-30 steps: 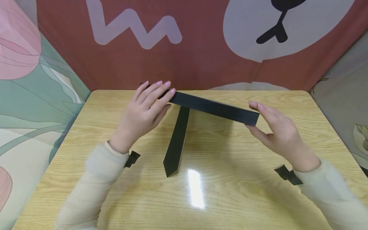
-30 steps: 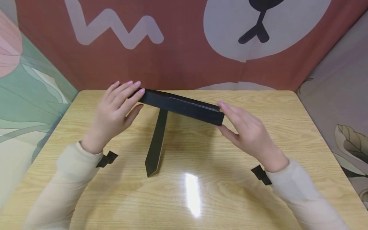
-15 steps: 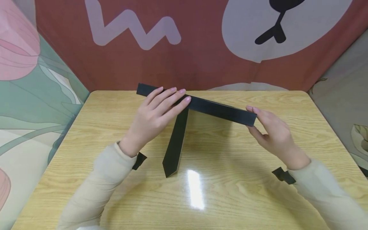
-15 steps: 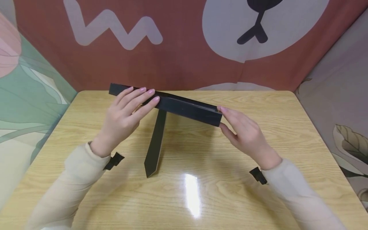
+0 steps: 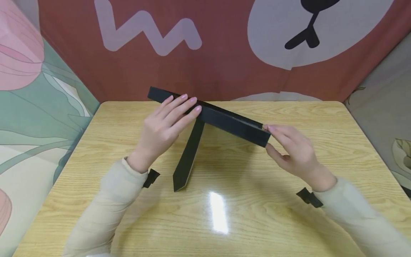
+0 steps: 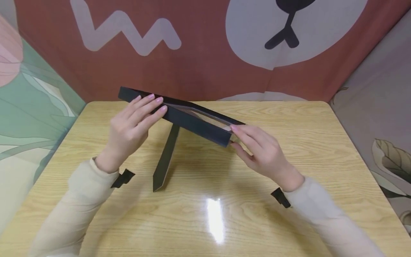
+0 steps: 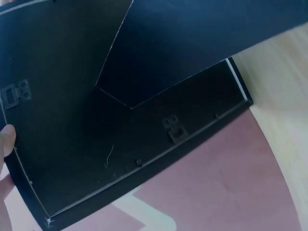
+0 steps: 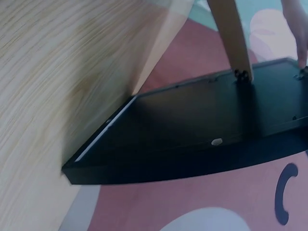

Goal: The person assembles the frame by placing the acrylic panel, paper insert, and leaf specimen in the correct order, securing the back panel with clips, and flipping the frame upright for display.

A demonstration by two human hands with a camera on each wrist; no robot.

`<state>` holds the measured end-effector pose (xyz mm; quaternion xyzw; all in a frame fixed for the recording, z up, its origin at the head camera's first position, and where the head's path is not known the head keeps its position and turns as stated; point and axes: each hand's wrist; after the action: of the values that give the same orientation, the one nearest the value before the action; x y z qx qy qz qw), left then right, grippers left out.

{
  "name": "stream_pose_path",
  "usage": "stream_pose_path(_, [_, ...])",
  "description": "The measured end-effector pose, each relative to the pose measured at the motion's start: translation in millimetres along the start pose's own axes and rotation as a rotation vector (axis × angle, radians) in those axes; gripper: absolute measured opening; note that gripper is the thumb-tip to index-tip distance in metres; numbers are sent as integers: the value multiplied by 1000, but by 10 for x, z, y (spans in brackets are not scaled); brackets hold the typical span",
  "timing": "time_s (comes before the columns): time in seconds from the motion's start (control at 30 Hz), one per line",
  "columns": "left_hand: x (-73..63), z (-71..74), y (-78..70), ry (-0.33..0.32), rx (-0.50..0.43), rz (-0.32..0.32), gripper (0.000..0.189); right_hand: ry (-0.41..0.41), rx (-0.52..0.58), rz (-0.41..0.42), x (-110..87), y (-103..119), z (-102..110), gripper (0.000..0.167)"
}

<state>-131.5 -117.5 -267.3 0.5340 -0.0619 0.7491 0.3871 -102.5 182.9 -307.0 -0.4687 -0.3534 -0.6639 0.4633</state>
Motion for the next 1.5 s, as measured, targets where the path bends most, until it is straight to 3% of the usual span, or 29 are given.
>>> stream_pose_path(0.17, [-25,3,77,-9,-24,47,32,7,31,35,42,48,-99,31])
stream_pose_path(0.3, [-34,0,113,-21,-36,62,35,55,129,-26,76,69,-99,32])
stream_pose_path(0.43, [-48,7,126,8,-41,49,32,110,311,-184,103,49,-30,36])
stream_pose_path(0.53, [-47,19,107,44,-41,27,33,205,392,-326,106,-1,72,42])
stream_pose_path(0.73, [27,30,-80,70,-83,-35,36,414,384,-633,47,-133,278,37])
stream_pose_path(0.87, [103,23,-261,68,-131,-91,38,512,350,-734,17,-217,326,41])
stream_pose_path(1.07, [188,13,-428,50,-118,-110,43,602,327,-788,-2,-290,330,34])
stream_pose_path(1.33, [258,11,-607,14,-51,-10,56,591,378,-775,-12,-314,303,24])
stream_pose_path(1.5, [244,-2,-660,24,-42,42,46,579,379,-765,-24,-313,292,24])
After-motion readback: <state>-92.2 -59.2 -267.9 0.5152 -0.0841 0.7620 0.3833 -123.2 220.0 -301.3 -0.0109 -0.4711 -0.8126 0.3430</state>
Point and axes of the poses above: each hand's wrist, its own x-axis towards the middle knuckle, its own z-axis out of the back of the hand, y = z × x, and after that the axes turned 6 degrees about x, right-handed
